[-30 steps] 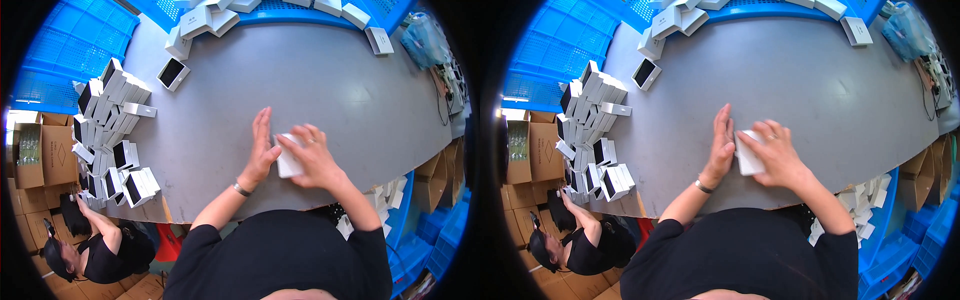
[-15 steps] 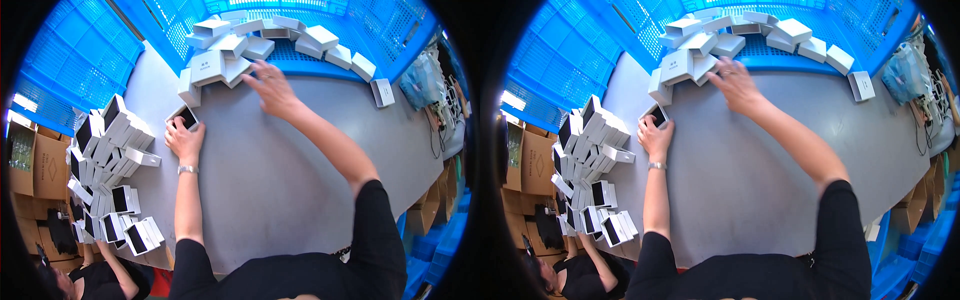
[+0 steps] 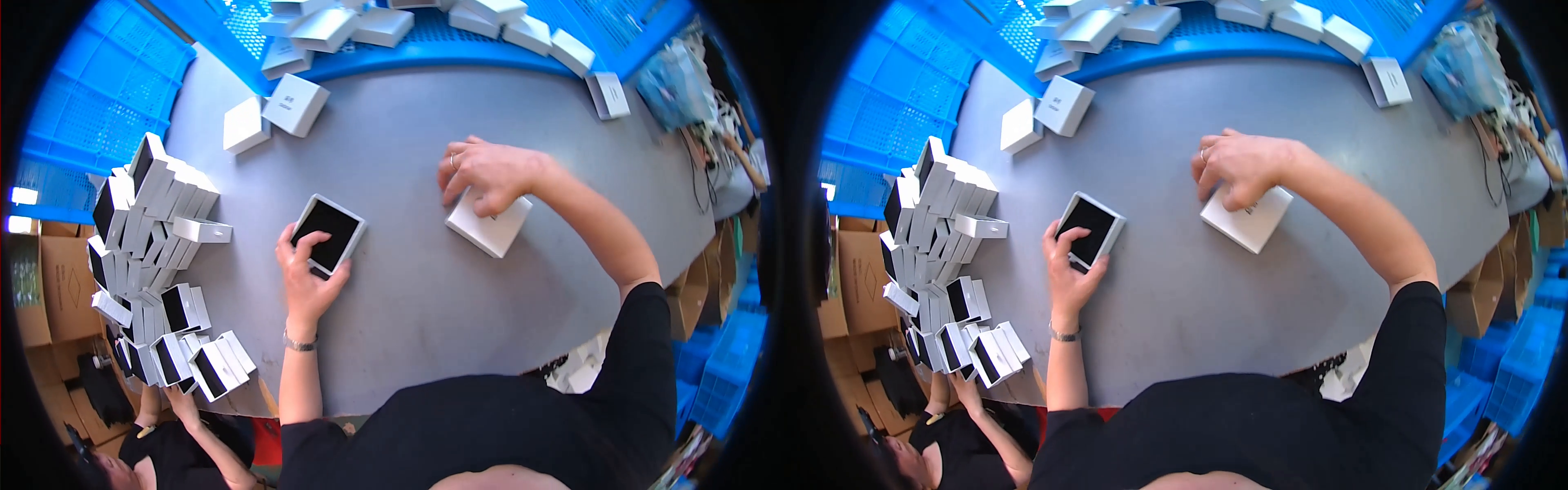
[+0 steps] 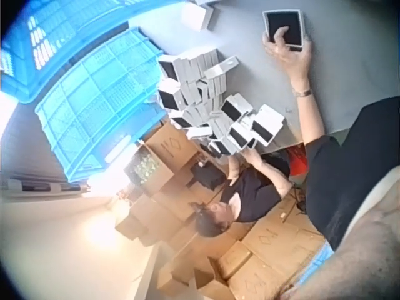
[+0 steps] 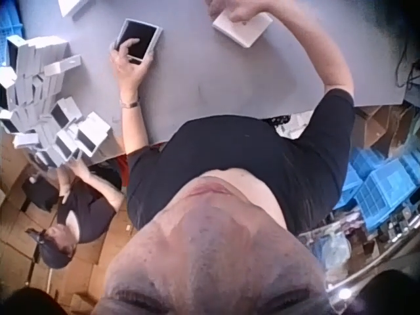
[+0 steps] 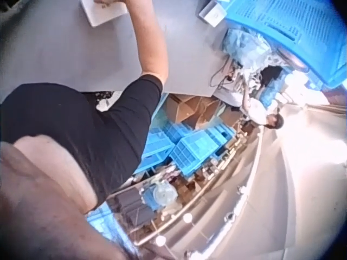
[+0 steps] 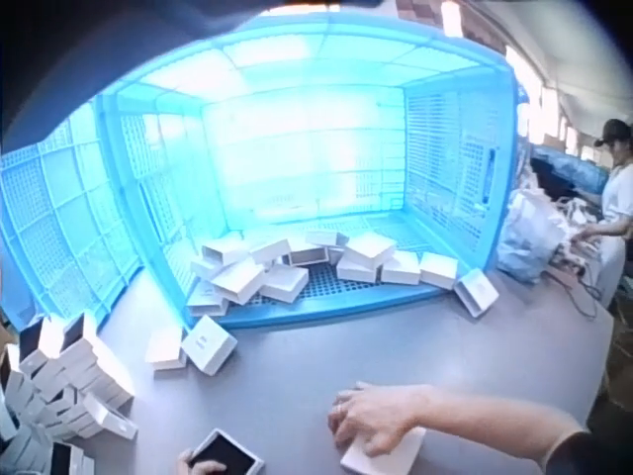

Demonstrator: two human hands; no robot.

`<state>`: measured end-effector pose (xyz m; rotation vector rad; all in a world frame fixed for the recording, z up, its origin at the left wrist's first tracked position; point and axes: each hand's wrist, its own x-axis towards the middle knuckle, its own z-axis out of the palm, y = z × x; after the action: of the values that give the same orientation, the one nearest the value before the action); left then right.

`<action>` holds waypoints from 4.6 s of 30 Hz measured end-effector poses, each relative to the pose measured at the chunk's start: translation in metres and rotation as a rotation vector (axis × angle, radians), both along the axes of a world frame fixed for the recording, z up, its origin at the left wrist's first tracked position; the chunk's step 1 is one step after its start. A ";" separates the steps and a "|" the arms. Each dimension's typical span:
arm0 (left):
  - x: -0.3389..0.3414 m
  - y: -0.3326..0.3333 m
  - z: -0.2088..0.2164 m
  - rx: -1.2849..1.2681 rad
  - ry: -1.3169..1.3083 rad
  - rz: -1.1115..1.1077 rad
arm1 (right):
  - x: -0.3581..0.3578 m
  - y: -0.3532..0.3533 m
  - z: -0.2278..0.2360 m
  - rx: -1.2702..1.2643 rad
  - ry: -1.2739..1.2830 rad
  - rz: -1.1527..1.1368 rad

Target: The recorder is assembling small white jewelry boxes by placing lids onto them and organizing the finished boxes into a blue crate.

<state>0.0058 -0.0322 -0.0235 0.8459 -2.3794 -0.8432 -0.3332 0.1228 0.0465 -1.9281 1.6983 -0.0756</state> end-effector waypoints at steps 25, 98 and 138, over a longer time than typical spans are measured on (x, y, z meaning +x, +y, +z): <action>0.016 0.085 0.014 0.188 -0.024 -0.817 | 0.170 0.146 -0.038 -0.496 -0.191 -0.331; 0.069 0.192 0.021 -0.095 -0.148 -0.452 | 0.194 0.196 -0.025 -0.373 -0.023 -0.290; 0.093 0.142 0.041 -0.051 0.252 -0.198 | 0.179 -0.134 -0.030 -0.405 0.228 0.263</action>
<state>0.0985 0.1099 0.0175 0.4579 -2.2731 -0.9031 -0.1540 -0.0110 0.0164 -2.5310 1.6467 -0.1092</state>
